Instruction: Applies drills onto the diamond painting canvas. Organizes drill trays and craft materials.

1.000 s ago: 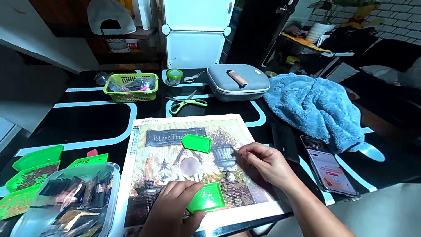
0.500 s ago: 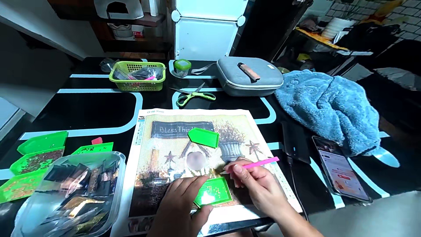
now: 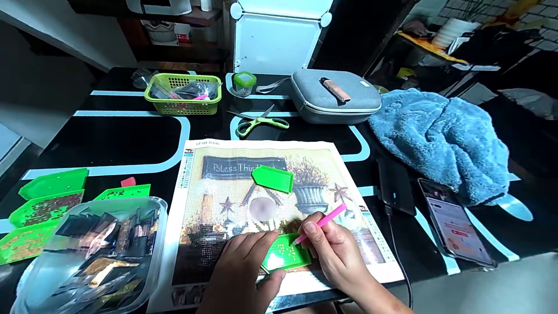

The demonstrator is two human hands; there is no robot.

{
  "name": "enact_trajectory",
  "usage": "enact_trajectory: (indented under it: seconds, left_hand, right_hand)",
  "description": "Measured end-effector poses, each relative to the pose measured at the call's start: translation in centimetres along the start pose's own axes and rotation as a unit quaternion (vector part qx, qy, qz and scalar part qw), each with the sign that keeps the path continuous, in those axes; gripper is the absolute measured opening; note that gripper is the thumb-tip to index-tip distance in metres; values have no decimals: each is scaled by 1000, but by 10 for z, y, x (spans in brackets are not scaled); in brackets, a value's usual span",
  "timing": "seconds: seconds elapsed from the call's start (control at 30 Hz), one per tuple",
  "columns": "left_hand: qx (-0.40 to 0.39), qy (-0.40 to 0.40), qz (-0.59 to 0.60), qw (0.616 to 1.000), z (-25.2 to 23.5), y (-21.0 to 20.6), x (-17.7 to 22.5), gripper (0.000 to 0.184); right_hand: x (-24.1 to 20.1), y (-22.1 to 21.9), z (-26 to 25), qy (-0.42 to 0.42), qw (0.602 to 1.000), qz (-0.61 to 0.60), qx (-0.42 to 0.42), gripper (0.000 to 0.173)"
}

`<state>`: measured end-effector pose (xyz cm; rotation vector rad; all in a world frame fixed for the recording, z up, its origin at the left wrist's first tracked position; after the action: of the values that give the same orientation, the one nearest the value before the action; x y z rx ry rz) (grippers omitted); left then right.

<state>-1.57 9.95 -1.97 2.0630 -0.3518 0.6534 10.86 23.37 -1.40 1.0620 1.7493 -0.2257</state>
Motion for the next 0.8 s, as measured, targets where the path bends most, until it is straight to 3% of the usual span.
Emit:
enact_trajectory:
  seconds: [0.2,0.4,0.6,0.8]
  left_hand:
    - [-1,2,-2,1000,0,0,0,47]
    - [-17,11,13,1000,-1,0,0,47]
    - [-11,9,10,1000,0,1,0,47]
    - [2,-1,5,1000,1,0,-1,46]
  right_hand:
    - [1,0,0,-5,1000,-5,-3,36]
    - [11,19,-12,-148,982,-91,70,31]
    - [-9,3,-7,19,999,16,-26,39]
    - [-9,-3,-7,43,997,47,-36,38]
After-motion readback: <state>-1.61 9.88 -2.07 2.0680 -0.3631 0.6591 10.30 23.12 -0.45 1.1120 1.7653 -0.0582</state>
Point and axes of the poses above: each hand's wrist, its own z-axis away from the middle knuckle, its own y-axis out of the back of the hand, x = y × z, the point moved 6 cm from there along -z, towards the middle knuckle, and after that the axes turned 4 degrees about x, right-handed, at the moved point
